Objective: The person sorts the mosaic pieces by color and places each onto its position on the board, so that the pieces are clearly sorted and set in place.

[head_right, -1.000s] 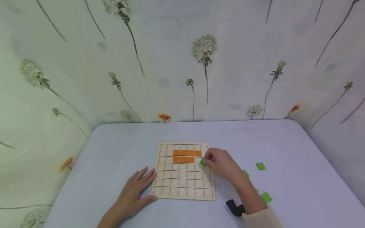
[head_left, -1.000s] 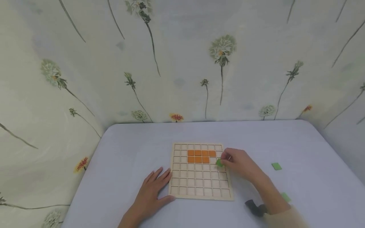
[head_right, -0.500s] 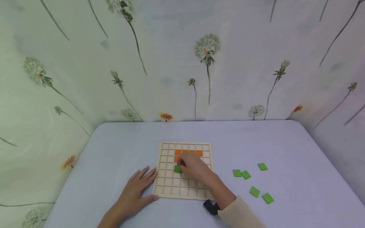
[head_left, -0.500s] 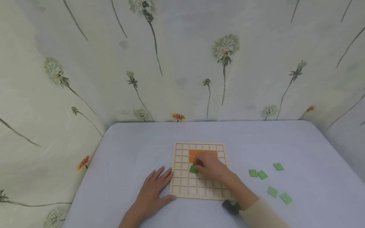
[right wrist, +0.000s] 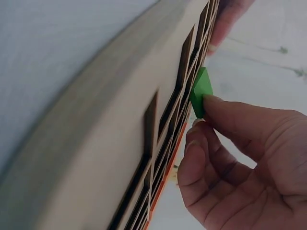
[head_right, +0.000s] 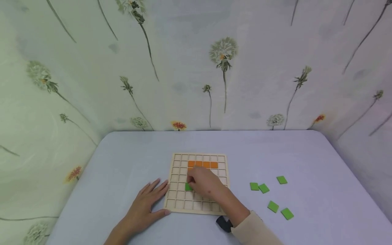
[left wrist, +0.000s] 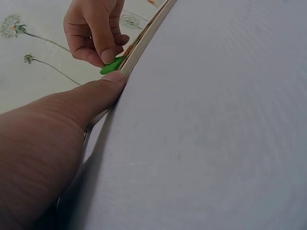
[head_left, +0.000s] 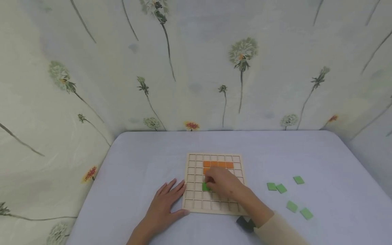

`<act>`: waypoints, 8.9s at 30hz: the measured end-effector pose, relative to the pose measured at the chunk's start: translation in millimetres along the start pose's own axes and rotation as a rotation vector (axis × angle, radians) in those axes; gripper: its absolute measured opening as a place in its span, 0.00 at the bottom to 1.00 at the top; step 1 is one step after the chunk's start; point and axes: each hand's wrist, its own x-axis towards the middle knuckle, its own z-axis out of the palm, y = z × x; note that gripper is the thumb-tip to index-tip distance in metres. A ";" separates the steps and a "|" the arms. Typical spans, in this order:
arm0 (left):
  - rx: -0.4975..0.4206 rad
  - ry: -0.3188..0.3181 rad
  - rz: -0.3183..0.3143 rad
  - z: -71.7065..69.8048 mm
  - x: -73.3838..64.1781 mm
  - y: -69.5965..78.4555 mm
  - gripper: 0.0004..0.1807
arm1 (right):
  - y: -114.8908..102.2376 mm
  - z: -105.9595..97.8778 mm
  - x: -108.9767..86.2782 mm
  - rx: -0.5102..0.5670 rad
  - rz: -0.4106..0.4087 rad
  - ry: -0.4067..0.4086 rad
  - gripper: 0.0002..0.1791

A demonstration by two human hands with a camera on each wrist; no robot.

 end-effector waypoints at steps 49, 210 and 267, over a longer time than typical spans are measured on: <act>0.037 -0.006 -0.031 1.3 1.7 4.4 0.50 | 24.1 -35.6 -35.3 -0.076 0.158 0.009 0.10; 0.048 -0.001 -0.006 2.6 0.2 4.3 0.47 | 138.4 -95.1 -134.9 -0.126 0.393 -0.040 0.21; 0.051 -0.016 -0.009 2.5 1.2 2.7 0.47 | 47.4 -46.0 -29.6 0.072 0.034 0.029 0.06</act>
